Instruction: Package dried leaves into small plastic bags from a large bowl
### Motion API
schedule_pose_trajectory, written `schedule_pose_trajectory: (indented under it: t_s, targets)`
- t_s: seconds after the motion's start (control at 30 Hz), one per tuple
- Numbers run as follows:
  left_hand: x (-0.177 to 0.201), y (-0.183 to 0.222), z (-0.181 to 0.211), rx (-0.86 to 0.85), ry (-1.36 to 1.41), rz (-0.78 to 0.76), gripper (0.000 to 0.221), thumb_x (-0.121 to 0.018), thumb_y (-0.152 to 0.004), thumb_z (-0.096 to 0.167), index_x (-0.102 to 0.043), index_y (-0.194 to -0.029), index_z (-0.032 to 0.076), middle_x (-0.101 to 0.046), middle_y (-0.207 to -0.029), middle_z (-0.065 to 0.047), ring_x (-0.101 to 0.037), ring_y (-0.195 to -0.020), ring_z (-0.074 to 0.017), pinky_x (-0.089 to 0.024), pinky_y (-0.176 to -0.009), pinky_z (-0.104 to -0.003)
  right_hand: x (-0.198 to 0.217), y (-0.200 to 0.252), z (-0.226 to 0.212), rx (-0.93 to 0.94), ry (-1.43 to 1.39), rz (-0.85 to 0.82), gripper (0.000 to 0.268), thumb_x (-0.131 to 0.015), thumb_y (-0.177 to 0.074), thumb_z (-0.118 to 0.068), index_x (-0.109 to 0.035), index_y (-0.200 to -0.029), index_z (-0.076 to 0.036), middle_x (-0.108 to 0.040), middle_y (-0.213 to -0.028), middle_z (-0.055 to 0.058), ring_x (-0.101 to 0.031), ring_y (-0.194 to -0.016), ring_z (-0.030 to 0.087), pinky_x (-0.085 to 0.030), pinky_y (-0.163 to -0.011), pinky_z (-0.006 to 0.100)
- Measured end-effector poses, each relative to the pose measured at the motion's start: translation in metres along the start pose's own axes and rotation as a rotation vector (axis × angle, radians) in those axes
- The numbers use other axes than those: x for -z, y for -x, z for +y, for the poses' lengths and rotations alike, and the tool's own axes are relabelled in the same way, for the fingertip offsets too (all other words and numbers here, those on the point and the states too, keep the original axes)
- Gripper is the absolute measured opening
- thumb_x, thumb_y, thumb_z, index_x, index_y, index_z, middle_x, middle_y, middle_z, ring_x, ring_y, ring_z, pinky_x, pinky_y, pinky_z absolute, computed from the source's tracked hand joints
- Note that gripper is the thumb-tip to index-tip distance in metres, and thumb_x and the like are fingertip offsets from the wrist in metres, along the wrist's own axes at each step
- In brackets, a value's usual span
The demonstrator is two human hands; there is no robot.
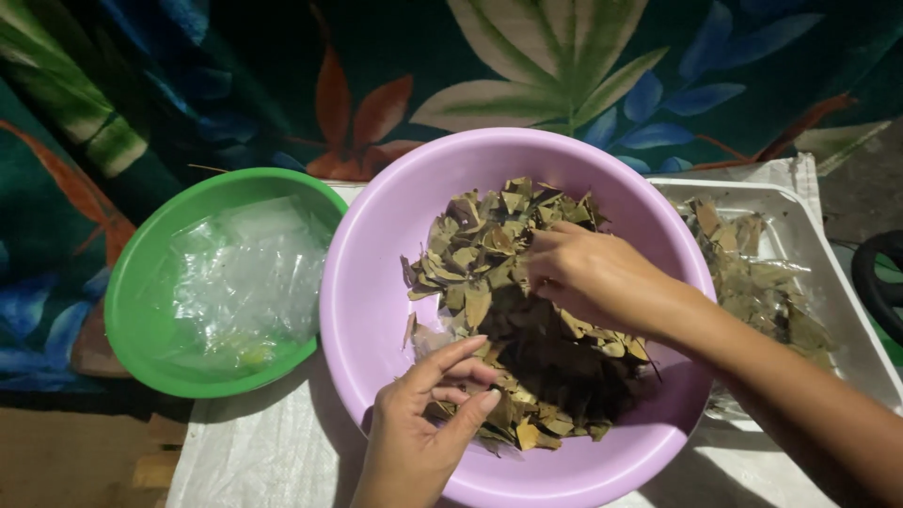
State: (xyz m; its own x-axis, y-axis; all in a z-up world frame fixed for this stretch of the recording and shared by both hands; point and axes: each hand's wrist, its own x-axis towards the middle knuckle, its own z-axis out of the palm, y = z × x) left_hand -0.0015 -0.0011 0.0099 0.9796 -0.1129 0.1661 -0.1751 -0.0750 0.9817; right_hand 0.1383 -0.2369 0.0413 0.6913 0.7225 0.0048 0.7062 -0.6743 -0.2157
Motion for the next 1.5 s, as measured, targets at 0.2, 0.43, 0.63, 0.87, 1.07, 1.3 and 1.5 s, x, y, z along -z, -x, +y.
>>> schedule_pose_trajectory:
  t_s: [0.2, 0.43, 0.63, 0.87, 1.07, 1.3, 1.5]
  targets:
    - [-0.001, -0.005, 0.000, -0.144, -0.108, 0.049, 0.047, -0.077, -0.086, 0.012, -0.066, -0.131, 0.012, -0.066, -0.133, -0.008, -0.074, -0.111, -0.0190, -0.066, -0.077, -0.024, 0.031, 0.047, -0.048, 0.151, -0.130, 0.338, 0.008, -0.071, -0.091, -0.018, -0.074, -0.089, -0.010, -0.072, -0.101, 0.005, -0.065, -0.089, 0.022, -0.056, -0.068, 0.034]
    - [-0.009, -0.008, 0.013, 0.041, -0.238, -0.101, 0.055, -0.074, -0.086, 0.037, -0.064, -0.137, 0.017, -0.078, -0.113, -0.002, -0.074, -0.094, -0.0142, -0.065, -0.085, -0.030, 0.027, 0.064, -0.078, 0.120, -0.360, 0.434, 0.009, -0.073, -0.087, -0.013, -0.070, -0.092, -0.006, -0.077, -0.095, 0.005, -0.076, -0.085, 0.017, -0.062, -0.075, 0.027]
    - [-0.014, -0.015, 0.035, -0.009, -0.011, -0.055, 0.048, -0.062, -0.091, 0.000, -0.060, -0.139, 0.009, -0.080, -0.096, -0.011, -0.078, -0.080, -0.0161, -0.073, -0.075, -0.026, 0.024, 0.062, -0.103, 0.221, -0.327, 0.552, 0.010, -0.065, -0.094, -0.013, -0.065, -0.089, -0.005, -0.075, -0.099, 0.009, -0.073, -0.078, 0.020, -0.059, -0.074, 0.031]
    - [-0.006, -0.023, 0.046, 0.128, 0.323, -0.135, 0.066, -0.057, -0.085, -0.003, -0.050, -0.149, 0.010, -0.077, -0.113, -0.012, -0.073, -0.106, -0.0184, -0.055, -0.100, -0.032, 0.024, 0.059, -0.108, 0.302, -0.135, 0.567, 0.025, -0.052, -0.102, -0.016, -0.065, -0.115, 0.001, -0.070, -0.115, 0.018, -0.070, -0.102, 0.034, -0.056, -0.088, 0.043]
    - [0.026, -0.025, 0.042, 0.026, 0.032, -0.123, 0.066, -0.072, -0.086, 0.017, -0.049, -0.148, 0.015, -0.078, -0.121, -0.003, -0.072, -0.114, -0.0219, -0.055, -0.107, -0.042, 0.027, 0.074, -0.107, 0.093, -0.268, 0.731, 0.011, -0.064, -0.090, -0.009, -0.070, -0.092, 0.000, -0.076, -0.093, 0.014, -0.075, -0.082, 0.022, -0.061, -0.076, 0.030]
    - [0.051, -0.062, 0.034, 0.074, -0.691, -0.188, 0.043, -0.062, -0.095, 0.030, -0.066, -0.136, 0.016, -0.071, -0.134, -0.003, -0.066, -0.121, -0.0199, -0.048, -0.105, -0.043, -0.025, 0.117, -0.067, -0.225, -0.420, 0.641, 0.025, -0.076, -0.079, -0.001, -0.075, -0.103, -0.006, -0.080, -0.102, 0.009, -0.079, -0.094, 0.019, -0.063, -0.093, 0.029]
    - [0.021, -0.090, 0.027, -0.031, -1.074, -0.657, 0.033, -0.056, -0.087, -0.016, -0.066, -0.103, 0.010, -0.070, -0.093, -0.009, -0.071, -0.090, -0.0286, -0.058, -0.076, -0.048, -0.050, 0.118, -0.055, -0.203, -0.412, 0.491, 0.012, -0.073, -0.085, -0.011, -0.076, -0.096, -0.012, -0.079, -0.098, 0.000, -0.079, -0.097, 0.013, -0.059, -0.091, 0.025]
